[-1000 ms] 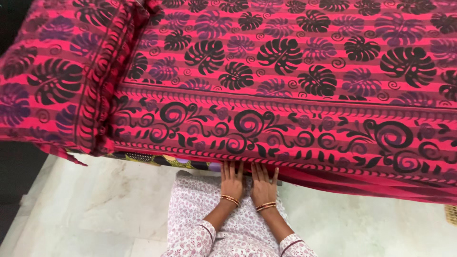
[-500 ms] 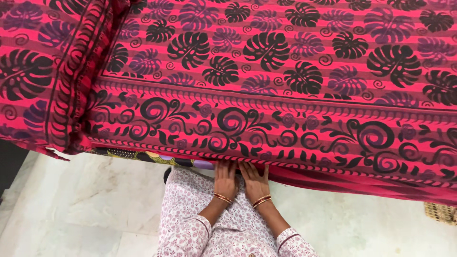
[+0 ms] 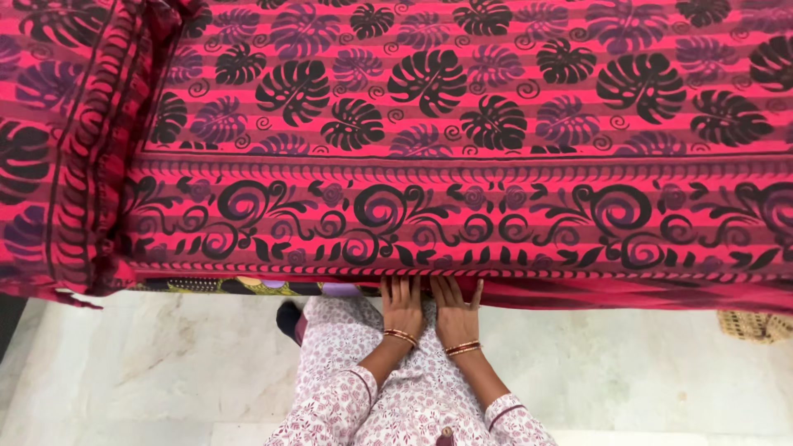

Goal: The person spreads a red patterned bedsheet over a mattress, aligns the edges, and tucks the sheet under the mattress on all sides. The person smooths the surface and adjusts the corners to ensure a neat fit.

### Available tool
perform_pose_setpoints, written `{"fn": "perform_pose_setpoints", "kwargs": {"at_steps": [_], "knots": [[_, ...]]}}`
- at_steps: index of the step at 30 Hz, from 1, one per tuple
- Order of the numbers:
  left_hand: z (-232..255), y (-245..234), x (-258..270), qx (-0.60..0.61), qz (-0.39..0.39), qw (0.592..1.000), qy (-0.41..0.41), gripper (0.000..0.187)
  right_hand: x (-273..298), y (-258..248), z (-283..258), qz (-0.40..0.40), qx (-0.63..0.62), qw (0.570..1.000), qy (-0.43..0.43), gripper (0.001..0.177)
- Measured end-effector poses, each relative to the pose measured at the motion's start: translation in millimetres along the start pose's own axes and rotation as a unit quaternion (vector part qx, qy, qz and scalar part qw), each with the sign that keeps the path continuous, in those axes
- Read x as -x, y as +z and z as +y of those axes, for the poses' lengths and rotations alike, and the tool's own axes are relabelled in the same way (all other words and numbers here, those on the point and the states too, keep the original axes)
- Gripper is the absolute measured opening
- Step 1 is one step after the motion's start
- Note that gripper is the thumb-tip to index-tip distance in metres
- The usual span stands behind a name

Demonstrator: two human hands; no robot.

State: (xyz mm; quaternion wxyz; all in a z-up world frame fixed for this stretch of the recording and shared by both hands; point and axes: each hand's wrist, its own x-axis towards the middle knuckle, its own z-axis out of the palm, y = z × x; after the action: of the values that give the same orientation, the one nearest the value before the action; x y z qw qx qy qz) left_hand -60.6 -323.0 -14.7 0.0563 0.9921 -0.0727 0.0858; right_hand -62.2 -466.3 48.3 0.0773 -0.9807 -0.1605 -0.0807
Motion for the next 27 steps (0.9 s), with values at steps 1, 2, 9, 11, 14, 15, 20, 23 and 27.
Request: {"fn": "perform_pose_setpoints", "kwargs": {"at_steps": [1, 2, 9, 11, 14, 15, 20, 23, 27], "knots": [[3, 4, -4, -0.001, -0.013, 1.0, -0.009, 0.068, -4, 2, 0, -0.005, -0.005, 1.0, 0.008, 0.058], [7, 7, -8, -0.002, -0.025, 1.0, -0.018, 0.067, -7, 4, -1, -0.01, -0.01, 1.0, 0.017, 0.057], [4, -14, -16, 0.001, -0.088, 0.996, 0.003, 0.075, -13, 11, 2, 0.013, -0.012, 1.0, 0.008, 0.058], [2, -32, -12, 0.036, -0.056, 0.998, 0.017, 0.081, -12, 7, 7, 0.031, -0.031, 0.999, 0.0, 0.059], [2, -46, -10, 0.082, 0.007, 0.996, 0.033, 0.086, -9, 4, 13, 0.024, 0.027, 0.999, -0.004, 0.064], [0, -48, -7, 0.095, 0.029, 0.994, 0.037, 0.087, -7, 5, 14, 0.033, 0.026, 0.999, 0.0, 0.06], [-6, -42, -5, 0.122, -0.012, 0.99, 0.069, 0.087, 3, 13, 24, 0.095, 0.002, 0.994, 0.047, 0.042], [-5, -34, -8, 0.131, -0.012, 0.983, 0.126, 0.084, 9, 10, 37, 0.08, 0.015, 0.992, 0.099, 0.05], [9, -35, -23, 0.16, -0.051, 0.968, 0.185, 0.085, 14, 4, 48, 0.104, 0.026, 0.992, 0.072, 0.051]]}}
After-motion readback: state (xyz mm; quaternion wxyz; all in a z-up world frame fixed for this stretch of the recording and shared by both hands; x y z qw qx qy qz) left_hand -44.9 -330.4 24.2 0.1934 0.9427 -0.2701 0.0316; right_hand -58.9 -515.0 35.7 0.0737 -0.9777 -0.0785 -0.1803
